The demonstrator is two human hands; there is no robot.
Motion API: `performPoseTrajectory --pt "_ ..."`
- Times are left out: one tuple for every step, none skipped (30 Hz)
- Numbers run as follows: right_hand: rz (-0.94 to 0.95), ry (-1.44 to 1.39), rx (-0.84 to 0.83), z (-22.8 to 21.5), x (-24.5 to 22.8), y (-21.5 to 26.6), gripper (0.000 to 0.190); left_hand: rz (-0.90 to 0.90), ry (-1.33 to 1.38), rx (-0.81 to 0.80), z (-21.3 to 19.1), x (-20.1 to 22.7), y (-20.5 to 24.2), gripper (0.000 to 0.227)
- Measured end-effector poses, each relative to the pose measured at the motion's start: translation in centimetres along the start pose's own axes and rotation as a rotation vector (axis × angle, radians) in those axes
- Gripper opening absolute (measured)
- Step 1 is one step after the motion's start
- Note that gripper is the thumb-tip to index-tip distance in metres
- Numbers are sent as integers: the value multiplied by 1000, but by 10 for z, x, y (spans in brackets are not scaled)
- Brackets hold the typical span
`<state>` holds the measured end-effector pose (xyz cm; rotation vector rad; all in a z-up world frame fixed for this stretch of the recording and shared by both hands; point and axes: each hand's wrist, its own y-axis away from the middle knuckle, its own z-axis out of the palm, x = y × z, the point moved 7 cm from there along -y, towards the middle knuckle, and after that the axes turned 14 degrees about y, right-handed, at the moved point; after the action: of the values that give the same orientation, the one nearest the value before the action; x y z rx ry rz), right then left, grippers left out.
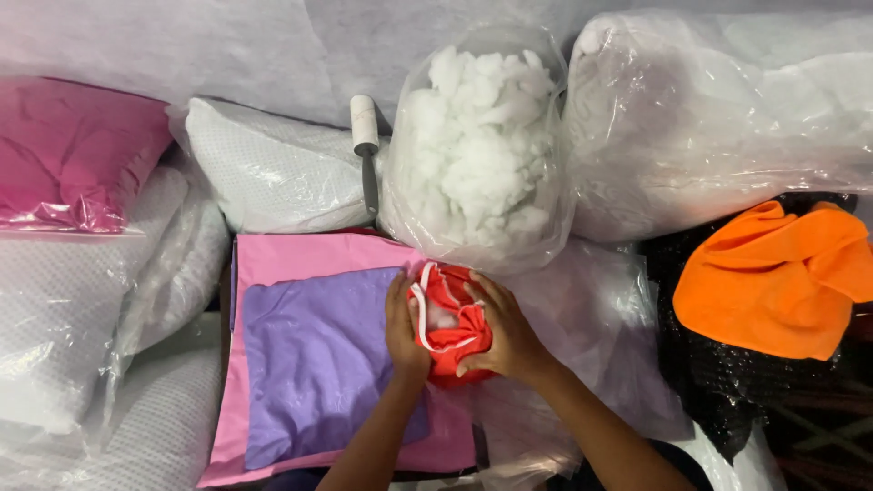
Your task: Stuffing a small orange and white bag with white fiberfill material from a larger storage bag.
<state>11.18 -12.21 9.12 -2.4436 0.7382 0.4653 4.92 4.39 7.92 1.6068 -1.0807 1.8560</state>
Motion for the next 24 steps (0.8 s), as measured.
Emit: performPoseTrajectory --pt "-1 -1 -5 -5 -3 -2 135 -3 0 4 -1 -3 -2 38" --pt "78 -19 -44 -7 -2 -3 112 -13 65 22 -4 -7 -3 42" --pt "158 -36 -83 -8 0 -2 89 -23 129 40 -7 -12 -3 47" --pt "163 -44 -92 -28 -22 -17 89 -34 122 43 -9 -1 -4 47" --pt "374 -394 -92 -45 -31 -29 69 80 110 -19 -8 18 -6 49" --pt "580 -743 -87 -58 -41 -41 51 200 98 -80 -6 37 -10 52" --pt "582 -749 -94 -49 -36 -34 51 194 92 -76 -8 43 -7 52" --pt "532 -675 -67 -45 -33 -29 49 221 25 -157 -2 50 -5 55" --pt "482 -600 -39 -42 -29 -24 47 248 -43 -239 3 56 -2 60" --pt "479 -602 -38 -32 -25 -18 47 250 -45 -238 4 54 -1 60" --pt "401 -488 6 -29 -25 -16 45 271 -34 -286 9 52 1 47" --pt "327 -374 51 -24 -26 -12 44 289 -23 -338 12 50 4 37" --pt "329 -376 53 -14 -23 -8 44 289 -25 -341 15 40 8 37" --pt "253 -260 97 -10 -23 -6 44 279 -59 -353 19 28 11 38" --pt "176 -144 139 -5 -23 -3 45 270 -93 -364 23 16 15 40" --pt "175 -141 141 2 -17 0 45 272 -89 -364 22 2 18 40" --pt "146 -31 162 7 -13 4 40 262 -133 -361 22 -15 21 37" --pt "120 79 181 13 -10 9 37 249 -175 -359 22 -31 24 35" --pt "122 84 181 16 -1 11 37 249 -171 -360 24 -41 20 35" --pt "110 74 154 21 7 15 38 216 -90 -314 21 -51 16 32" --pt "98 63 127 27 14 19 47 182 -10 -267 18 -63 13 29" --pt "102 61 118 14 5 12 47 173 -9 -264 20 -64 14 29" --pt "190 -7 87 3 2 5 43 -88 157 -69 8 -83 13 23" --pt "275 -78 55 -6 -2 -2 41 -345 319 135 -2 -102 19 38"
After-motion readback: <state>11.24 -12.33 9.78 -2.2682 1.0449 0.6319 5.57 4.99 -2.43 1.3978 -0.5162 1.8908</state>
